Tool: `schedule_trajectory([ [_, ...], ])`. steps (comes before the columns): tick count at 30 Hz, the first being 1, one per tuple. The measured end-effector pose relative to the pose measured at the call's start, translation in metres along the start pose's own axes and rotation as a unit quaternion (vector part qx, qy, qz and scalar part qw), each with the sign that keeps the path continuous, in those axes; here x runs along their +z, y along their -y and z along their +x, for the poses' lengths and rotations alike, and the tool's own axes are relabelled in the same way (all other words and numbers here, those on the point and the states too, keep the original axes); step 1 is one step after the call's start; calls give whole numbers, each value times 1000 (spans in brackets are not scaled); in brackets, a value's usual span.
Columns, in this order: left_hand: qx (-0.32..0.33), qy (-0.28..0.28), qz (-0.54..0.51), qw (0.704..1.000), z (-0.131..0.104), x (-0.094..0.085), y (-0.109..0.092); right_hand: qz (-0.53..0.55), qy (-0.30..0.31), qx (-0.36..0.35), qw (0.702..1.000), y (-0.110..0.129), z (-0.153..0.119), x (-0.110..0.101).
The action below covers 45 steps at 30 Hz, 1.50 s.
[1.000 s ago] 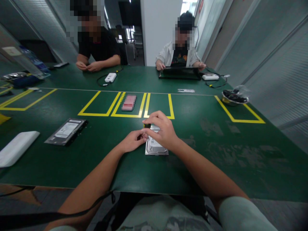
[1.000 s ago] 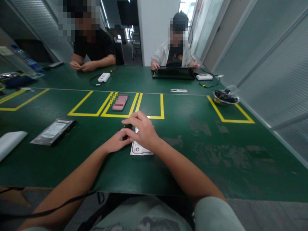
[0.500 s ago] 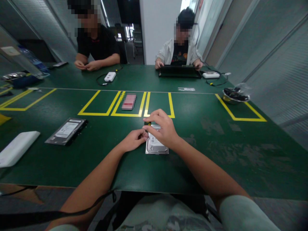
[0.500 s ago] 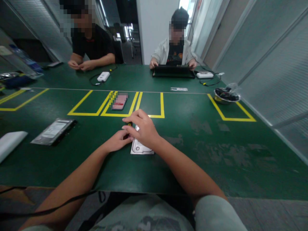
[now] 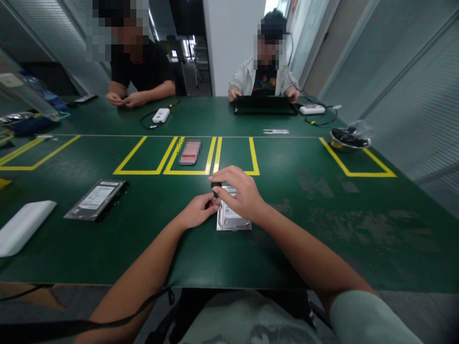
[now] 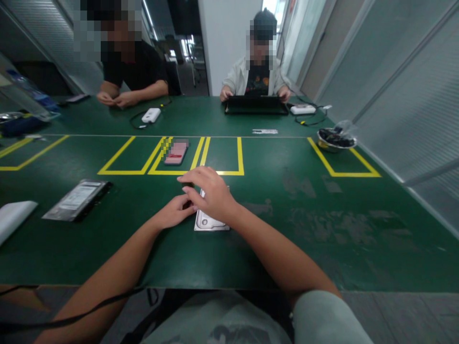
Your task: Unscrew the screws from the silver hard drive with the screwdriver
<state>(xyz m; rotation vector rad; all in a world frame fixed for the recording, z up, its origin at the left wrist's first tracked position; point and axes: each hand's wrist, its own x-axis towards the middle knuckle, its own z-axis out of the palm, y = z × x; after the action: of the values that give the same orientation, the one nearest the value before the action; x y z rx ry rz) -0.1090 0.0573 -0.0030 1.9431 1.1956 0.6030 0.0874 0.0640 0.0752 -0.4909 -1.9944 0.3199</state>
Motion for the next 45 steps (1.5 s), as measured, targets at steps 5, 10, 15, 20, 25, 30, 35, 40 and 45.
schedule_trajectory([
  [5, -4, -9, 15, 1000, 1, 1, 1, 9, 14, 17, 1000, 2, 0, -2],
  [10, -8, 3, 12, 1000, 1, -1, 1, 18, 25, 18, 999, 3, 1, -4],
  [15, -3, 20, 2, 1000, 3, -3, 4, 23, 12, 32, 999, 2, 0, -4],
  [20, 11, 17, 6, 1000, 4, -4, 6, 22, -4, 30, 999, 0, 1, -4],
  [25, 14, 27, 8, 1000, 4, -5, 8, 27, -3, 30, 999, 1, 1, -3],
  [30, 21, 24, 11, 999, 4, -5, 10, 27, -5, 7, 1000, 5, 1, -2],
  [35, 14, 16, 13, 1000, 3, -4, 7, 25, 6, 23, 999, 7, 2, -5],
  [40, 18, 10, -10, 1000, 1, -3, 5, 21, 5, 22, 1000, 5, 1, -5],
  [45, 23, 0, -22, 1000, -1, -2, 0, -8, -6, 54, 999, 4, 0, -6],
])
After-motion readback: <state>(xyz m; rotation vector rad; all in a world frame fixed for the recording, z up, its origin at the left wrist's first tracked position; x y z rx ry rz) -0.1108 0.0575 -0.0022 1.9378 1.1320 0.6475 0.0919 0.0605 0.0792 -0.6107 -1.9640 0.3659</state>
